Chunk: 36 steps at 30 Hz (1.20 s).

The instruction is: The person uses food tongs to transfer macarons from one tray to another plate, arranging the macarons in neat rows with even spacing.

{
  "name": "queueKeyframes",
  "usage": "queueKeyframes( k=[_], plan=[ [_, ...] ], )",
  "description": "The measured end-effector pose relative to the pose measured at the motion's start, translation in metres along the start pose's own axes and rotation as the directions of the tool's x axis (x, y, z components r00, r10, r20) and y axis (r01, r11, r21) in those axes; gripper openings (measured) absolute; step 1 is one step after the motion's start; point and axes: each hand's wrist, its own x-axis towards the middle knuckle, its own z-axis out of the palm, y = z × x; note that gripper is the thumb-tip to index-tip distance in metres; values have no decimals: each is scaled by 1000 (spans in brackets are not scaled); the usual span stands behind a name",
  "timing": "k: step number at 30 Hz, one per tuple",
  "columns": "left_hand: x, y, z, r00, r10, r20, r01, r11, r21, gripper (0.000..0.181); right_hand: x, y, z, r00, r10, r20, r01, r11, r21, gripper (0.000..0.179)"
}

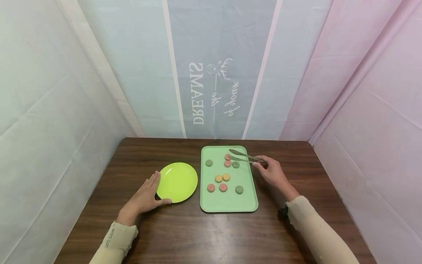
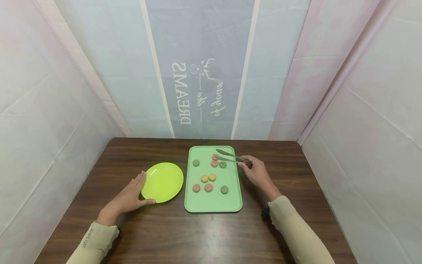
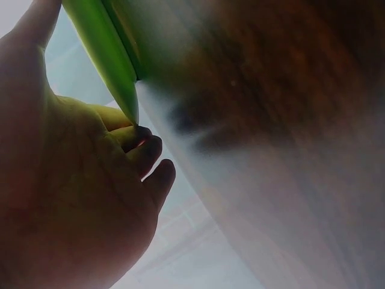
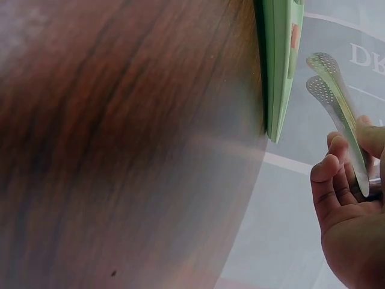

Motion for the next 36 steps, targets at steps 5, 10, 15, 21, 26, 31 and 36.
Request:
queueKeyframes(
  k=[5, 10, 15, 21, 26, 31, 36],
  plan=[
    [1, 0, 1, 1000, -10, 18, 10, 1000, -13, 131, 4, 0, 2, 1000, -1, 14, 1, 1000, 7, 32],
    [2, 0, 2, 1000, -8, 23, 8, 1000, -9, 132, 6, 0, 5, 1000, 17, 16, -17, 1000, -2, 33],
    [1, -1, 1, 999, -18, 30, 19, 1000, -6, 132, 6, 0, 7, 999, 33, 26, -32, 999, -19, 34],
    [1, 0, 0, 1000, -13, 20, 13, 1000, -9, 131, 9, -1, 9, 999, 37, 40, -36, 999, -25, 35],
    [0, 0, 0, 1000, -5, 12, 5, 1000, -14, 131, 10, -2, 9, 998, 39, 46, -37, 999, -33, 36],
    [-1, -2, 0, 1000, -9, 14, 9, 1000, -9, 132, 11, -2, 8, 998, 47, 50, -45, 998, -37, 36],
    [-1, -2, -1, 1000, -11, 15, 12, 1000, -12, 132, 11, -2, 9, 997, 57, 57, -55, 998, -38, 37]
  ],
)
